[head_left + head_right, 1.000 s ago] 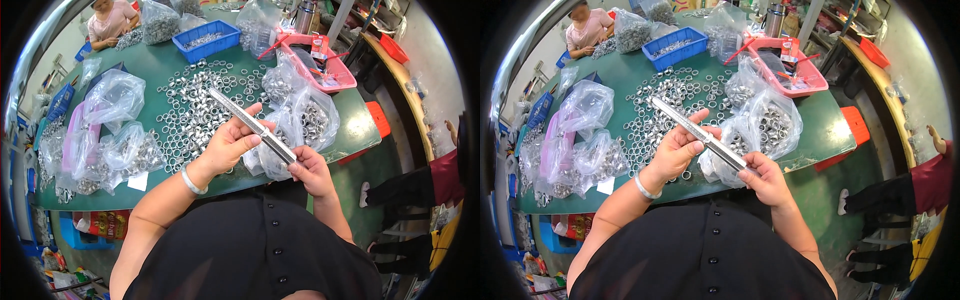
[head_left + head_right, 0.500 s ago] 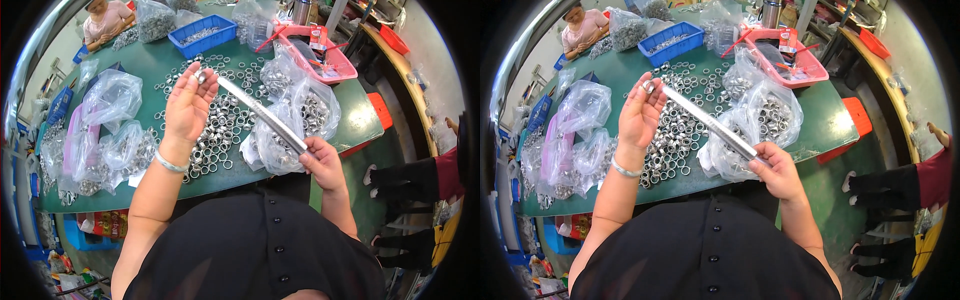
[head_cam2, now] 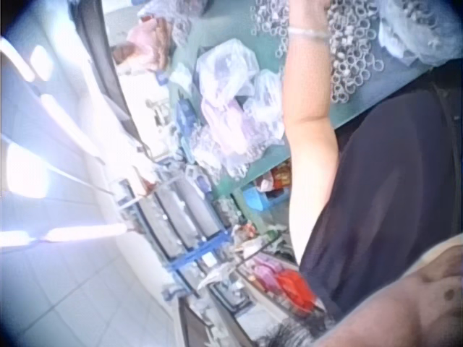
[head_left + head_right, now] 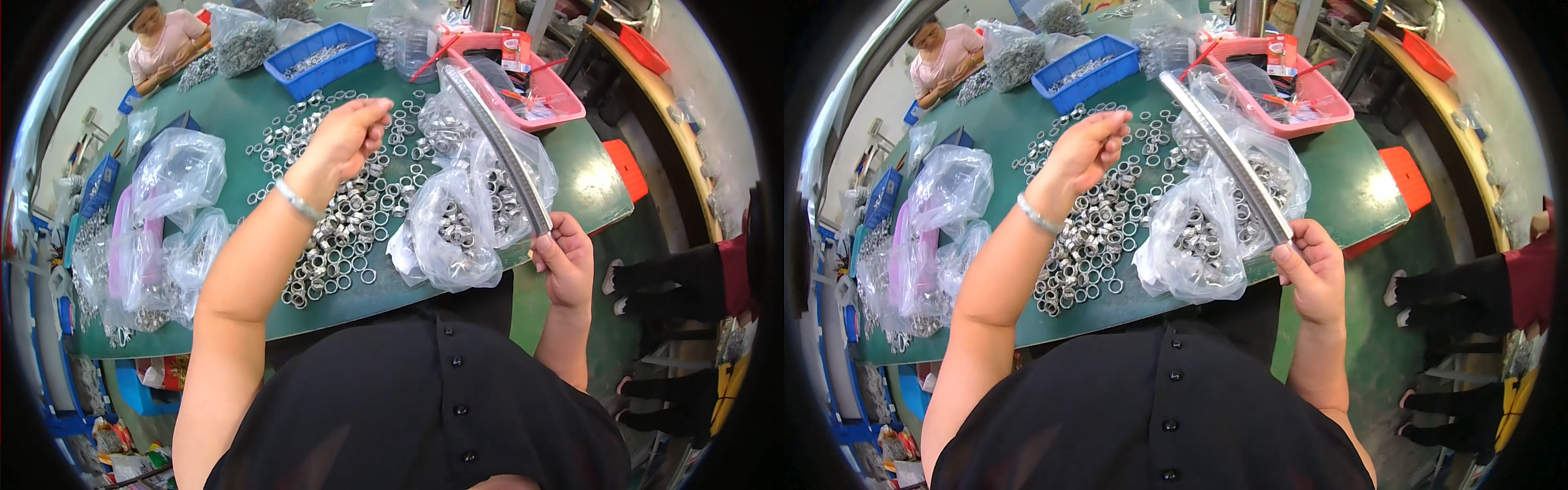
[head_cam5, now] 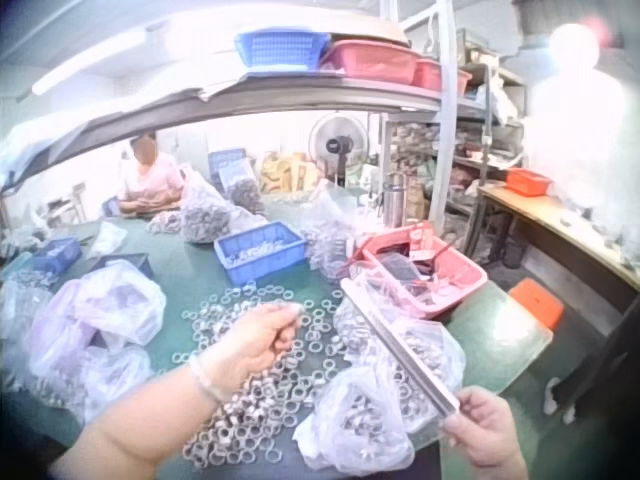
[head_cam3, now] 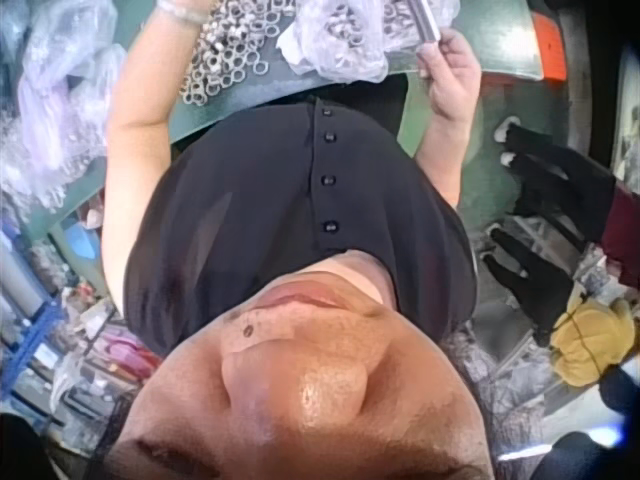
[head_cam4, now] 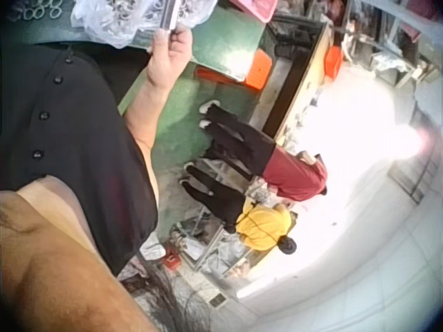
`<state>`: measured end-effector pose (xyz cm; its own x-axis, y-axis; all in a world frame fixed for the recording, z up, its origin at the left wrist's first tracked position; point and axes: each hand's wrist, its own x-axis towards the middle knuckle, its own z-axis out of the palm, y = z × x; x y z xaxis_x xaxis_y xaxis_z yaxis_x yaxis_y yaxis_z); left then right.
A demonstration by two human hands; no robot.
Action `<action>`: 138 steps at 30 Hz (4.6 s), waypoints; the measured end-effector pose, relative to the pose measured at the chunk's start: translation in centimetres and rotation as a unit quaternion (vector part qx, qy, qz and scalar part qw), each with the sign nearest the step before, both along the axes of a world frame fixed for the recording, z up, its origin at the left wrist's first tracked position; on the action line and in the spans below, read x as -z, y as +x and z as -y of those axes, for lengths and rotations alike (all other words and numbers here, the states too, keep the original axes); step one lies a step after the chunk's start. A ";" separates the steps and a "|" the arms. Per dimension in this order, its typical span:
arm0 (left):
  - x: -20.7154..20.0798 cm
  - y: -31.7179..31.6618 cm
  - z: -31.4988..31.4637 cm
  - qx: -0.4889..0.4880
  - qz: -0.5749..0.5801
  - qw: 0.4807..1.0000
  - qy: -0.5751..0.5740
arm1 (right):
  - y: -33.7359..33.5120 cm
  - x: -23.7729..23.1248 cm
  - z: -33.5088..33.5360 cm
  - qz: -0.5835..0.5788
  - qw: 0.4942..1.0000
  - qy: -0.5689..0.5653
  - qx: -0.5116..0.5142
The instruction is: The person picks up metal rings one at a time from a pile on the table and places them onto a metal rod held in the other hand.
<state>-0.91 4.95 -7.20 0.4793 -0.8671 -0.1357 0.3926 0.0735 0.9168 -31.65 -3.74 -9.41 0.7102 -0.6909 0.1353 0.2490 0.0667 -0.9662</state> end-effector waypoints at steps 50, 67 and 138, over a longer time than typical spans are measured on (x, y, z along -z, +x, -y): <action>5.5 -2.5 -13.2 0.038 0.679 0.729 0.074 | 4.7 0.6 -5.1 -0.080 0.986 -0.007 -0.145; 7.5 -5.8 -6.3 -0.104 0.703 0.686 0.155 | 3.7 0.8 -4.9 -0.081 0.988 -0.001 -0.128; -0.9 -5.6 -11.6 -0.043 0.086 0.946 -0.309 | 6.2 -2.7 -6.9 -0.082 0.945 0.091 -0.304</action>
